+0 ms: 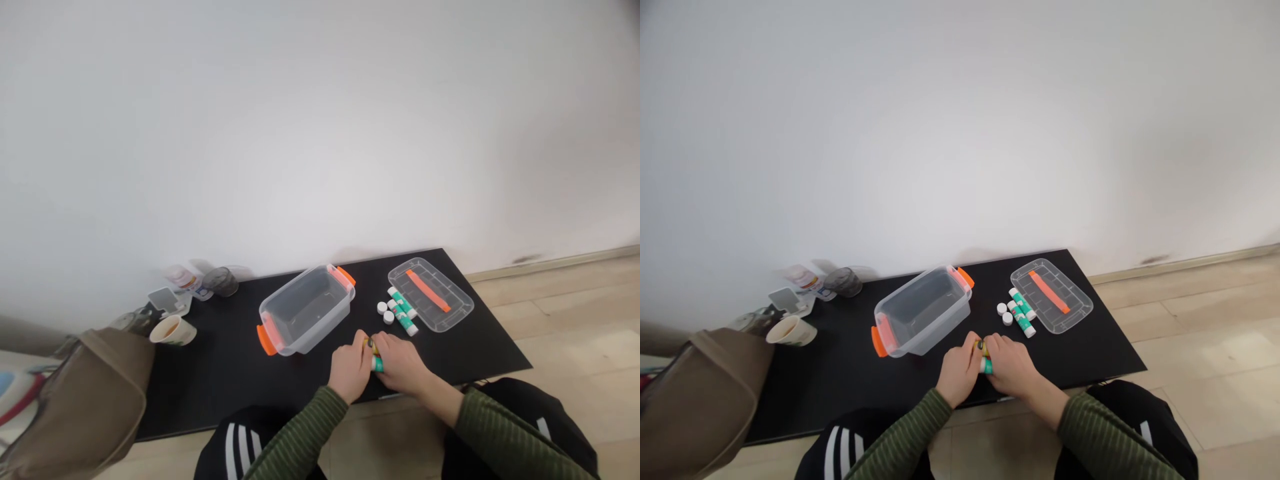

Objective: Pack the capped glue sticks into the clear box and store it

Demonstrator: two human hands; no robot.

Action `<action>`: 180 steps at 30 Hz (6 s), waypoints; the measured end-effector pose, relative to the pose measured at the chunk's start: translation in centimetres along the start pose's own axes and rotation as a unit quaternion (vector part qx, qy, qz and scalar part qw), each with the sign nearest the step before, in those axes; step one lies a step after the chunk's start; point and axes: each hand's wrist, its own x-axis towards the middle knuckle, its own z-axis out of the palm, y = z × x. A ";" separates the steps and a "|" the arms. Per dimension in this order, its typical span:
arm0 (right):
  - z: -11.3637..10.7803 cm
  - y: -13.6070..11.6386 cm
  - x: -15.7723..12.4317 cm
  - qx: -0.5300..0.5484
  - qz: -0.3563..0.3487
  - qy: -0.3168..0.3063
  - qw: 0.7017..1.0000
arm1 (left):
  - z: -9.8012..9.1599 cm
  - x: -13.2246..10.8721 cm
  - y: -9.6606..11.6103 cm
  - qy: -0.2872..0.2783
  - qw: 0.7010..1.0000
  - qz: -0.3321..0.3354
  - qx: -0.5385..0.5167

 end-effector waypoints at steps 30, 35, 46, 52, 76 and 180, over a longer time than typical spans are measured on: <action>1.0 3.2 0.5 -0.045 0.199 0.008 0.979 | 4.3 3.5 -2.8 0.031 0.984 0.122 0.126; 1.0 3.4 0.3 -0.045 0.179 0.013 0.983 | 4.2 3.6 -3.7 0.060 0.989 0.127 0.055; 0.6 3.6 -0.2 -0.056 0.125 0.060 0.989 | 4.2 3.0 -3.4 0.070 0.990 0.119 0.031; 0.6 3.6 -0.4 -0.033 0.103 0.072 0.992 | 4.7 3.3 -3.7 0.089 0.990 0.105 -0.007; 4.3 3.3 2.7 -0.127 -0.085 0.177 0.972 | 0.2 1.4 -2.4 0.318 0.909 0.250 0.102; 2.0 -1.9 -4.9 0.104 -0.083 0.063 0.989 | 2.5 -5.8 -0.6 0.052 0.997 -0.024 0.044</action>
